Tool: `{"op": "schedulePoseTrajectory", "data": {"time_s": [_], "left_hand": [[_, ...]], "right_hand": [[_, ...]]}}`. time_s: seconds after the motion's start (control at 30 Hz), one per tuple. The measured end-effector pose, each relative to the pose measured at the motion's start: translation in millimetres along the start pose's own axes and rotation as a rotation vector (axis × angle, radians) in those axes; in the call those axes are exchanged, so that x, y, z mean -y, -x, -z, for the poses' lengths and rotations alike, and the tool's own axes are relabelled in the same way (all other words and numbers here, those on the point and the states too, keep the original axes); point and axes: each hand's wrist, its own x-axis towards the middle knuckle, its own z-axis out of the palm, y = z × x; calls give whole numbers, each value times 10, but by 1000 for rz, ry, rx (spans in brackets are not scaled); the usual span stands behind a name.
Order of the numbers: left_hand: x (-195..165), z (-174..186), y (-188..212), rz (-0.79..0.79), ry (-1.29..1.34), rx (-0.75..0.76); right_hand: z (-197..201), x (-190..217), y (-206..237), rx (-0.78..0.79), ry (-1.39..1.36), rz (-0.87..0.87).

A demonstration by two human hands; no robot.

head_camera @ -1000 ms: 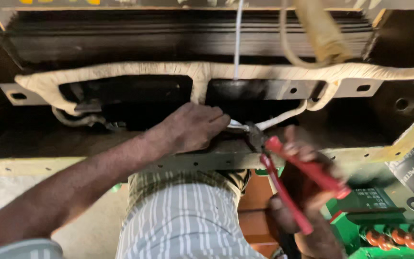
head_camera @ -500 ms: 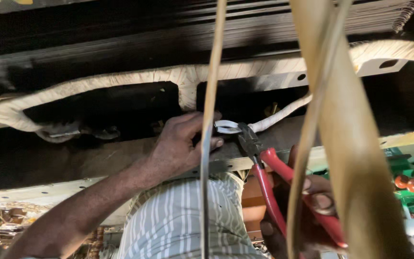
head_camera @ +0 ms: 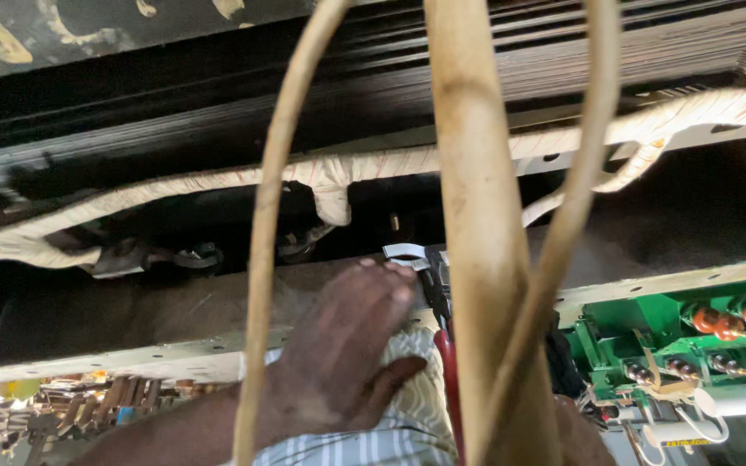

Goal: The person uses pliers to strip and adjust white insulated wires on a large electrical component. They repeatedly cut wire ends and manipulate connections within the equipment housing.

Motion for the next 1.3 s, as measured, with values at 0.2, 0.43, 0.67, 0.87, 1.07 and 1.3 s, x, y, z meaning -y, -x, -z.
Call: {"op": "schedulePoseTrajectory", "data": {"time_s": [0.2, 0.43, 0.67, 0.87, 1.07, 1.3], "left_hand": [[-148, -269, -364, 329, 830, 337], [-128, -330, -351, -97, 481, 359], [-155, -290, -370, -171, 499, 433], [-99, -154, -359, -216, 446, 460], [-66, -320, -387, -250, 395, 449], [-68, -480, -61, -281, 133, 203]], "right_hand": [[-37, -4, 5, 14, -9, 23], [-69, -42, 40, 30, -10, 39], [-85, -76, 110, 33, -34, 49], [-100, -151, 158, 53, -71, 80], [-31, -104, 225, 104, -96, 107], [-12, -80, 279, 165, -108, 145]]}}
